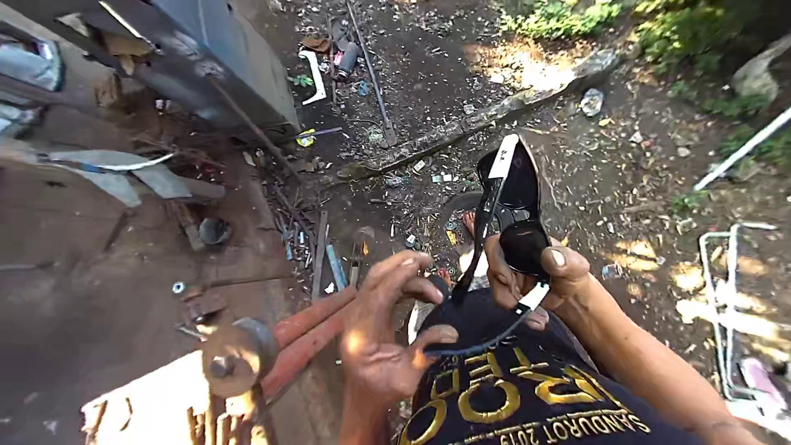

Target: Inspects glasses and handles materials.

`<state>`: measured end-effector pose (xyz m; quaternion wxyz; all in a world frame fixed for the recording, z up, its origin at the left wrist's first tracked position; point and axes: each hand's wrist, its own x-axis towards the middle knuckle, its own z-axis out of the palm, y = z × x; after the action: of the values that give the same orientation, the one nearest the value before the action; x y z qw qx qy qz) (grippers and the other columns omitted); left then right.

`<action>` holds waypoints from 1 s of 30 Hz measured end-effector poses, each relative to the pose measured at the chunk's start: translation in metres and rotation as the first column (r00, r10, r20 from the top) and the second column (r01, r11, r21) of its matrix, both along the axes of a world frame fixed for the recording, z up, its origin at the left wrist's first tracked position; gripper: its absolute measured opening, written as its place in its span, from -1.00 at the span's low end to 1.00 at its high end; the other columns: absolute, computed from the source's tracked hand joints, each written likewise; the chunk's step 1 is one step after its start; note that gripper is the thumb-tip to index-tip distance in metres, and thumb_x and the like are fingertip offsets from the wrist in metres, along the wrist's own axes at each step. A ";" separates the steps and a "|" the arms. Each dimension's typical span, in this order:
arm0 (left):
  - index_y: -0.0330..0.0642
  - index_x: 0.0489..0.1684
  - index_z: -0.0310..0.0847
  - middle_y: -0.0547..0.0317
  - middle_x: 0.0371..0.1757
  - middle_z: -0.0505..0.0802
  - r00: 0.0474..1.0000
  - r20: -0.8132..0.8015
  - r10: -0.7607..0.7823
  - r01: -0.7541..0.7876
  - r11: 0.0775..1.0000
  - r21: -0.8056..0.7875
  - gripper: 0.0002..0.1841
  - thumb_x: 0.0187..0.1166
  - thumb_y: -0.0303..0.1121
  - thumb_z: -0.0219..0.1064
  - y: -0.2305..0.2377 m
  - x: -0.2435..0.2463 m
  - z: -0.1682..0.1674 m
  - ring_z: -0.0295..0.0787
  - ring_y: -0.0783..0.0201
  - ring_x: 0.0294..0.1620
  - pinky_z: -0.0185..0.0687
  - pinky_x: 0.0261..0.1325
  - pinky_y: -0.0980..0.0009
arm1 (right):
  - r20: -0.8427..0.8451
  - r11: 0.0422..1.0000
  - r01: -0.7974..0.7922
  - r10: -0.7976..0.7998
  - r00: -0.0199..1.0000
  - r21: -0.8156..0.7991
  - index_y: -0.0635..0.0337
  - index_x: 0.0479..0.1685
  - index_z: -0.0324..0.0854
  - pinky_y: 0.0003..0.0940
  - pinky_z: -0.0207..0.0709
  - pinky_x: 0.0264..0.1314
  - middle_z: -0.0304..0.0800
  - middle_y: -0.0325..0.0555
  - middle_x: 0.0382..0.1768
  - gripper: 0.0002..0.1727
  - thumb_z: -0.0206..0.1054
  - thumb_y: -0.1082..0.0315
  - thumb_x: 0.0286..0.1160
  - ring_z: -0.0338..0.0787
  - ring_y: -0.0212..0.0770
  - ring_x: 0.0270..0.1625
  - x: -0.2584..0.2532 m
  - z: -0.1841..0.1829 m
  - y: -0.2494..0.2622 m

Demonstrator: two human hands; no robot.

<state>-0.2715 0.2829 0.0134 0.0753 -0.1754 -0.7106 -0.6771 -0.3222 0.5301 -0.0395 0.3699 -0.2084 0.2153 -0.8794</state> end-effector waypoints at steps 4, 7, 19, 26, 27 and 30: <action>-0.03 0.52 0.59 0.03 0.39 0.73 0.999 0.036 -0.001 -0.002 0.997 0.079 -0.34 0.36 -0.19 0.68 0.033 -0.051 -0.020 0.86 0.22 -0.05 0.90 0.00 0.33 | -0.029 0.994 -0.069 0.072 0.997 0.082 0.08 -0.03 0.71 -0.43 0.68 -0.57 0.82 -0.17 -0.46 -0.60 0.39 -0.09 0.56 0.77 -0.32 -0.59 -0.074 -0.024 0.029; -0.19 0.42 0.65 -0.02 0.23 0.80 0.979 0.104 0.174 -0.195 0.947 0.255 -0.46 0.46 -0.24 0.60 0.070 -0.087 -0.025 0.85 0.22 -0.15 0.88 -0.08 0.36 | -0.065 0.964 -0.232 0.242 0.968 0.130 0.10 -0.07 0.71 -0.39 0.69 -0.59 0.81 -0.16 -0.51 -0.68 0.41 0.01 0.58 0.78 -0.29 -0.61 -0.133 -0.031 0.055; -0.48 0.38 0.60 -0.02 -0.02 0.89 0.858 0.350 0.375 -0.455 0.872 0.181 -0.47 0.52 -0.30 0.54 0.100 -0.184 -0.046 0.87 0.27 -0.16 0.88 -0.03 0.32 | -0.027 0.604 -0.657 0.745 0.666 0.451 0.09 -0.23 0.70 -0.43 0.66 -0.66 0.86 -0.14 -0.51 -0.71 0.49 0.05 0.53 0.78 -0.32 -0.64 -0.275 -0.042 0.062; -0.53 0.18 0.66 -0.08 -0.12 0.90 0.808 0.426 0.407 -0.552 0.775 0.308 -0.64 0.53 -0.45 0.50 0.059 -0.224 -0.077 0.88 0.22 -0.28 0.88 -0.20 0.32 | -0.138 0.504 -0.440 0.759 0.637 0.743 0.20 0.01 0.71 -0.26 0.83 -0.30 0.90 -0.11 -0.34 -0.60 0.56 0.06 0.45 0.88 -0.21 -0.39 -0.327 -0.047 0.001; -0.53 0.15 0.66 -0.08 -0.13 0.89 0.806 0.429 0.408 -0.559 0.762 0.326 -0.67 0.55 -0.45 0.48 0.049 -0.231 -0.082 0.86 0.23 -0.33 0.87 -0.24 0.33 | -0.170 0.511 -0.384 0.742 0.648 0.769 0.19 0.09 0.70 -0.25 0.84 -0.25 0.90 -0.12 -0.29 -0.57 0.57 0.06 0.44 0.89 -0.21 -0.34 -0.333 -0.047 -0.011; -0.51 0.12 0.68 -0.07 -0.15 0.88 0.793 0.435 0.426 -0.584 0.736 0.343 -0.72 0.62 -0.44 0.42 0.014 -0.260 -0.095 0.81 0.25 -0.38 0.83 -0.31 0.35 | -0.213 0.537 -0.295 0.692 0.690 0.790 0.20 0.35 0.63 -0.20 0.86 -0.20 0.90 -0.09 -0.16 -0.45 0.59 0.14 0.43 0.90 -0.17 -0.26 -0.357 -0.046 -0.056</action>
<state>-0.5316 0.2969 -0.0811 0.1789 0.1654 -0.5519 -0.7975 -0.6794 0.4740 -0.0851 0.5920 -0.3268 0.5495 -0.4906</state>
